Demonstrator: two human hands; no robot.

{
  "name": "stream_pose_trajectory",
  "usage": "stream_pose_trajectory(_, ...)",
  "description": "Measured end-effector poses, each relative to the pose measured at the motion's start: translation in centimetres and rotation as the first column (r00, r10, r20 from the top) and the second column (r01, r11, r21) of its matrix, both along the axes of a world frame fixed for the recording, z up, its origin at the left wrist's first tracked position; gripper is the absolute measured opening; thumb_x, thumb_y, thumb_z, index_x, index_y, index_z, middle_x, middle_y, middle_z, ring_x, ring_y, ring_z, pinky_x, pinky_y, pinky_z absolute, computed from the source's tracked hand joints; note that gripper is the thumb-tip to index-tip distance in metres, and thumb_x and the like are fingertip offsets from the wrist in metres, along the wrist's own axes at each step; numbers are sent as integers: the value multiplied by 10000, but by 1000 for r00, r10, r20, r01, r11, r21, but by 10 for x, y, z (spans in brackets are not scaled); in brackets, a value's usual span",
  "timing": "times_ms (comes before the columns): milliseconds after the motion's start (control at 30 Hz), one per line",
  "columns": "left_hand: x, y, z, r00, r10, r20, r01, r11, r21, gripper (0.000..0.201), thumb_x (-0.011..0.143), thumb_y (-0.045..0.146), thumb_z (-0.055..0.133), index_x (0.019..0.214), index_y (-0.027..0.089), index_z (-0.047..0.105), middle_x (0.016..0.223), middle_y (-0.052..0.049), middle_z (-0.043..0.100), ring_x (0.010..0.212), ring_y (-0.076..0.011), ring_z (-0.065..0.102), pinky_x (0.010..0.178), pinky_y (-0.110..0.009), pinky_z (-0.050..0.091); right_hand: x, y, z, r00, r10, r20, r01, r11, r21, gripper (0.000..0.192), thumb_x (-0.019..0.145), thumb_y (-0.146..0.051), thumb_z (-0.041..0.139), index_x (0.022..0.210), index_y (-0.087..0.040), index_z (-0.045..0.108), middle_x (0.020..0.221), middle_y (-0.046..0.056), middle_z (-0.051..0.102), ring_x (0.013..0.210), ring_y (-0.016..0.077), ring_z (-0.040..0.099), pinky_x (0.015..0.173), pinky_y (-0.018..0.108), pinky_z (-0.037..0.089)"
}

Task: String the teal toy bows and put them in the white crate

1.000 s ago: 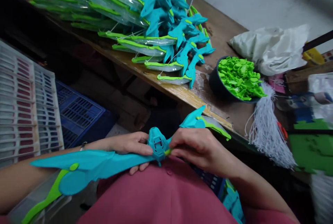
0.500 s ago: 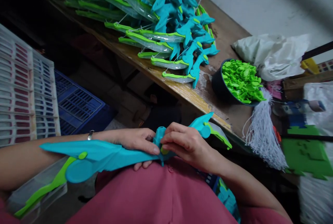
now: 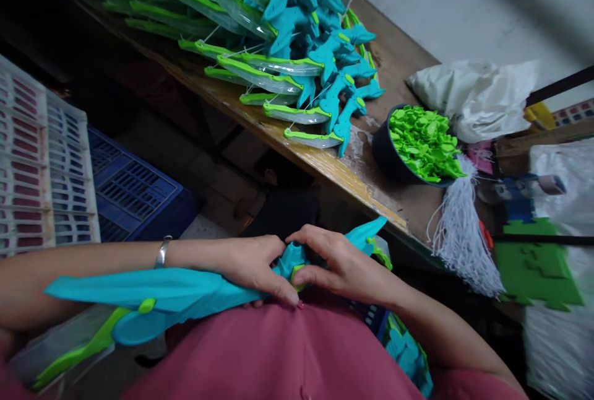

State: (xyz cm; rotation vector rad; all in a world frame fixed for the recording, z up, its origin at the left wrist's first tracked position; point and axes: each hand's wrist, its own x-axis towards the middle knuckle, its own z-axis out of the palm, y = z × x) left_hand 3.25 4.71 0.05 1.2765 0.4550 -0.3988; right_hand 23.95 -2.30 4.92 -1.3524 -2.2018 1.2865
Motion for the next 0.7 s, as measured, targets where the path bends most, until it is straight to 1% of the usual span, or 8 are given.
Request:
stream_pose_trajectory(33,1,-1,0,1000,-16,1,15,996,92,412,730,549,812,686,209,583,591,21,593,513,-162,565,448,-249,414,0,-2,0,1000,3,10,-3,1000,-1,484,969,-541,668,1267,-168,590,1081,77,674,947,199,666,785,305,530)
stream_pose_trajectory(100,3,-3,-1,999,-42,9,38,964,264,480,733,603,779,613,211,528,567,32,515,508,-137,480,439,-249,335,0,-7,-2,1000,9,19,-9,1000,17,437,995,-526,639,1237,-166,583,1063,78,662,910,191,653,759,302,517)
stream_pose_trajectory(167,4,-6,-3,998,-53,20,43,939,340,480,758,582,745,587,215,487,555,42,453,507,-125,413,438,-259,283,-1,-14,-7,1000,12,11,-13,998,54,395,1034,-500,586,1237,-163,559,1063,86,650,891,187,636,748,304,511)
stream_pose_trajectory(300,3,-13,-7,996,-60,64,39,955,293,371,785,458,700,603,210,494,559,51,438,529,-123,390,475,-270,293,-3,-30,-20,999,-6,-34,11,988,155,357,1067,-480,516,1252,-175,508,1054,95,628,880,193,610,753,322,521)
stream_pose_trajectory(433,5,-20,-9,997,-32,71,15,972,234,318,795,376,657,609,204,465,582,56,406,555,-117,347,499,-271,277,-4,-37,-32,1000,-7,-17,10,975,223,354,1072,-472,493,1251,-167,486,1035,102,619,867,201,588,746,330,522)
stream_pose_trajectory(500,7,-21,-9,999,-13,33,5,972,233,313,799,363,652,620,201,454,602,57,384,582,-118,330,511,-269,265,-2,-34,-33,1000,6,-24,-1,980,197,374,1057,-479,529,1242,-155,501,1038,100,615,869,197,588,746,318,519)
stream_pose_trajectory(567,9,-20,-8,1000,-9,14,6,969,247,308,809,379,659,648,195,472,632,54,388,619,-123,337,533,-265,274,3,-26,-30,999,11,-45,-5,991,135,402,1023,-479,609,1238,-149,531,1035,83,612,869,185,595,748,296,513)
stream_pose_trajectory(700,11,-18,-5,1000,-15,21,8,962,273,313,828,432,678,716,186,520,675,45,434,665,-136,376,575,-260,320,12,-10,-16,989,46,-141,-42,999,30,421,965,-456,712,1224,-152,581,1093,72,610,962,179,619,823,280,519)
